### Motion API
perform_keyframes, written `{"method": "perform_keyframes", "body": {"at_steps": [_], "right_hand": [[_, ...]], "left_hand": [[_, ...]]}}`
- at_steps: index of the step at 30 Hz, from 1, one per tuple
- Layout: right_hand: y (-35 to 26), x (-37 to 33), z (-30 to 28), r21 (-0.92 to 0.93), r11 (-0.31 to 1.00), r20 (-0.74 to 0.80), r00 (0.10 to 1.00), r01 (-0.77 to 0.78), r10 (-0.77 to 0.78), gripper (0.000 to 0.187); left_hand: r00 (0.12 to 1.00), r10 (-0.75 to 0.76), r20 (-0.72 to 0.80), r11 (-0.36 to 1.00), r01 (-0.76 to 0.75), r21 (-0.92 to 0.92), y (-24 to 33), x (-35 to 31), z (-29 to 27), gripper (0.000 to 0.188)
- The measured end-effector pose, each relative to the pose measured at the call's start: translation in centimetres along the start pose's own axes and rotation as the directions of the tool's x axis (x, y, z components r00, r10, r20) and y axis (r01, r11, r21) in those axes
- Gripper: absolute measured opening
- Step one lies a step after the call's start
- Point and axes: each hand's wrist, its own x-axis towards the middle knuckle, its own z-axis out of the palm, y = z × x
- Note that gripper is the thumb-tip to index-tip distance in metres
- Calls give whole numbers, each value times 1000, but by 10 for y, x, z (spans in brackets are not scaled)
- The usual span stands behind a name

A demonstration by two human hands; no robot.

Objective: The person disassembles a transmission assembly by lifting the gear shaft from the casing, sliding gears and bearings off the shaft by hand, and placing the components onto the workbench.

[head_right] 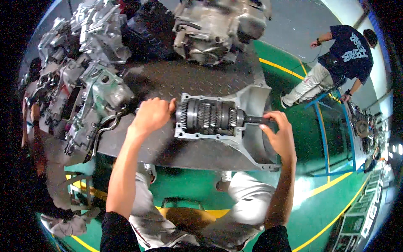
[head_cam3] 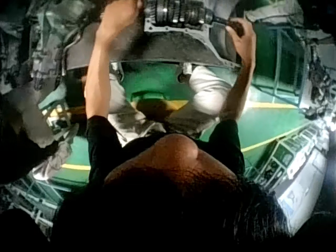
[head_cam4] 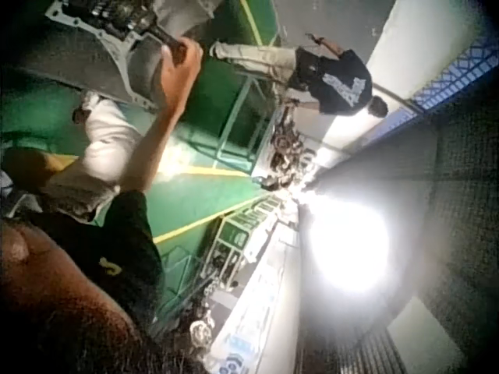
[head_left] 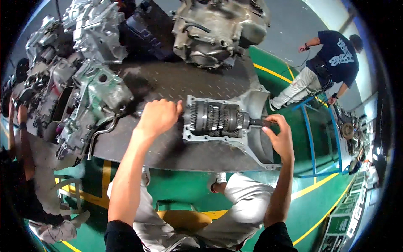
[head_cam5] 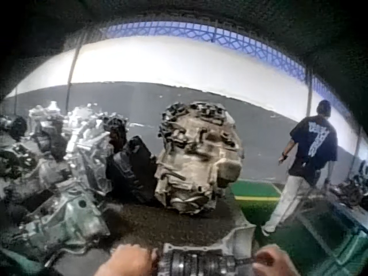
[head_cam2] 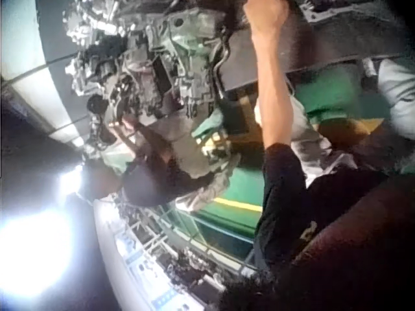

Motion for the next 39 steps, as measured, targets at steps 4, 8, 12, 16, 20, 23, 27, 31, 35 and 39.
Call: {"method": "perform_keyframes", "body": {"at_steps": [4, 8, 12, 16, 20, 23, 27, 31, 35, 39], "right_hand": [[12, 3, 4, 45, 998, 1, 999, -43, 43, 28], [9, 11, -4, 32, 996, 78, 994, -79, 76, 25], [15, 14, -3, 37, 998, 102, 994, -49, 45, 20], [22, 14, 5, 112, 987, 113, 988, -114, 101, 11], [19, 15, 6, -9, 990, 77, 987, -143, 143, 29], [18, 8, -6, -3, 994, 23, 993, -113, 113, 21], [28, 7, 0, 340, 930, 137, 986, -140, 98, 24], [29, 6, -4, 416, 868, 200, 958, -271, 204, 29], [26, 4, -6, 350, 911, 184, 969, -221, 164, 26], [33, 5, -3, 303, 940, 118, 985, -160, 129, 17]], "left_hand": [[967, -16, -253, 998, 29, 48, 7, -7, 11, 52], [944, -11, -328, 1000, 17, 14, 7, -16, 18, 45], [961, -27, -274, 997, 5, -80, 11, -19, 12, 36], [972, -55, -228, 994, 33, -100, 14, -21, 0, 32], [993, -39, -115, 992, 25, -128, 10, -15, -11, 30], [994, 46, 96, 933, -8, -360, -18, -11, -33, 34], [939, -6, 345, 853, 185, -488, -72, -32, -51, 33], [956, -32, 292, 697, 231, -679, -78, -35, -39, 24], [931, -78, 357, 674, 313, -669, -79, -34, -29, 17], [926, -90, 367, 666, 330, -669, -76, -25, -25, 28]]}}
